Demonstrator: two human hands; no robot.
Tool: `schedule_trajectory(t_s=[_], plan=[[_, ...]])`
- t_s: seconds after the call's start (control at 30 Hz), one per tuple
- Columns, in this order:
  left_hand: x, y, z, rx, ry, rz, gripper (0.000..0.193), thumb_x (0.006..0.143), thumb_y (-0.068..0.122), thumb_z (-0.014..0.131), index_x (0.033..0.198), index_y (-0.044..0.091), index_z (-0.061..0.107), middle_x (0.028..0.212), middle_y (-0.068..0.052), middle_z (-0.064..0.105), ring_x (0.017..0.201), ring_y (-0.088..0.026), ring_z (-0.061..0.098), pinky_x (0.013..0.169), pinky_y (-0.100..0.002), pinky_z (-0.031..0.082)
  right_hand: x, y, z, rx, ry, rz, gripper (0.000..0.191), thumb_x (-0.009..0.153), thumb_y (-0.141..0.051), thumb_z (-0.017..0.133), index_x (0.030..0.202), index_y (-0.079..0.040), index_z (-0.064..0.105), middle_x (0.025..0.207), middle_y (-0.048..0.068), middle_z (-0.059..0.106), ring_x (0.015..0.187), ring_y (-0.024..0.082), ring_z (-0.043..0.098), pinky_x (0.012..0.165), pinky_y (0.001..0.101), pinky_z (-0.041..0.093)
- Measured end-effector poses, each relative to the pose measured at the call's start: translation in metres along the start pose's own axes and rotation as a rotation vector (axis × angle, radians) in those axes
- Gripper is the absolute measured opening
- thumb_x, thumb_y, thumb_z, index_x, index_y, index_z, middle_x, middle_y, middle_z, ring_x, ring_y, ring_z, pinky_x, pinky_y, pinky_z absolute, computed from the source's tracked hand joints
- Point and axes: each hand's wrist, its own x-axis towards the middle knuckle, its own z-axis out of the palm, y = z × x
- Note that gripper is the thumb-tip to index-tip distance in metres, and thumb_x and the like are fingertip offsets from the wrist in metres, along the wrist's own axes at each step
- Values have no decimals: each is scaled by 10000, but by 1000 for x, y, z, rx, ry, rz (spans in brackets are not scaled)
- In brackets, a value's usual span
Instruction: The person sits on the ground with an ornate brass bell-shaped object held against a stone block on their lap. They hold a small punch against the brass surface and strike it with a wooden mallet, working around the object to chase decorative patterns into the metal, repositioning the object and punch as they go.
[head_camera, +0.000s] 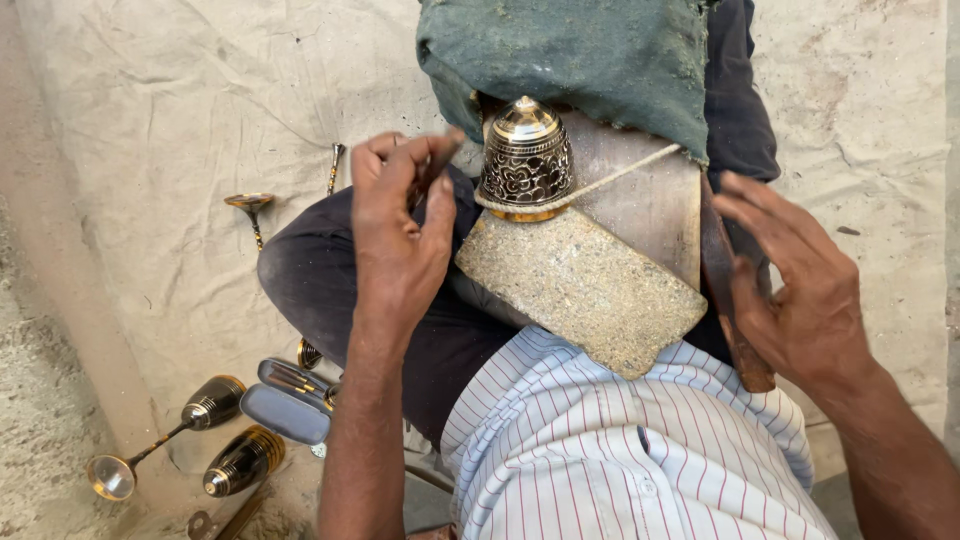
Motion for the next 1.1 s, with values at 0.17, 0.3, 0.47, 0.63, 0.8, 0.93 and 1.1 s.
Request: schedule_trajectory(t_s=[0.17,0.3,0.47,0.63,0.8,0.93,1.1], plan=[[5,35,3,121,-90,194,266,982,-25,725,1238,10,665,1128,-126,717,1056,-187,724,934,-282,621,-43,18,33,24,-197,253,997,663,54,748,1563,-77,340,1644,209,298,1390,466,437,997,472,515],[26,22,19,-146,-186,70,233,1090,69,722,1305,111,640,1121,-62,759,1064,-145,784,957,-279,696,-64,24,39,236,-127,355,952,713,72,691,1567,-126,319,1660,193,320,1402,410,494,1017,485,557],[29,8,25,121,-221,210,401,1035,118,805,1386,160,616,1198,-50,756,1096,-133,774,963,-293,647,-84,27,-10,980,194,533,821,850,57,679,1600,-65,368,1504,285,542,1365,332,632,1131,469,571],[23,11,31,173,-183,244,411,1040,123,830,1376,174,599,1170,-45,757,1062,-118,784,944,-267,679,-68,46,-24,1434,216,407,783,877,87,737,1549,-69,368,1264,242,659,1071,286,722,855,412,648],[21,8,40,250,-128,214,428,1050,131,815,1405,155,577,1103,-40,751,1037,-117,784,906,-261,652,-52,77,-27,173,-229,698,214,921,51,763,1095,18,642,943,233,730,806,295,734,708,435,614],[11,3,47,220,-45,222,401,1077,130,799,1397,151,558,1098,-38,731,1041,-111,775,921,-256,653,-31,104,-28,134,-312,545,244,1032,-206,687,1013,8,571,734,182,597,636,263,650,565,427,576],[6,-2,52,243,22,258,440,1086,143,800,1439,164,538,1105,-34,716,1045,-103,761,932,-250,653,15,114,-44,-120,-255,364,234,1027,-196,691,1017,8,577,739,181,599,637,263,647,565,424,569]])
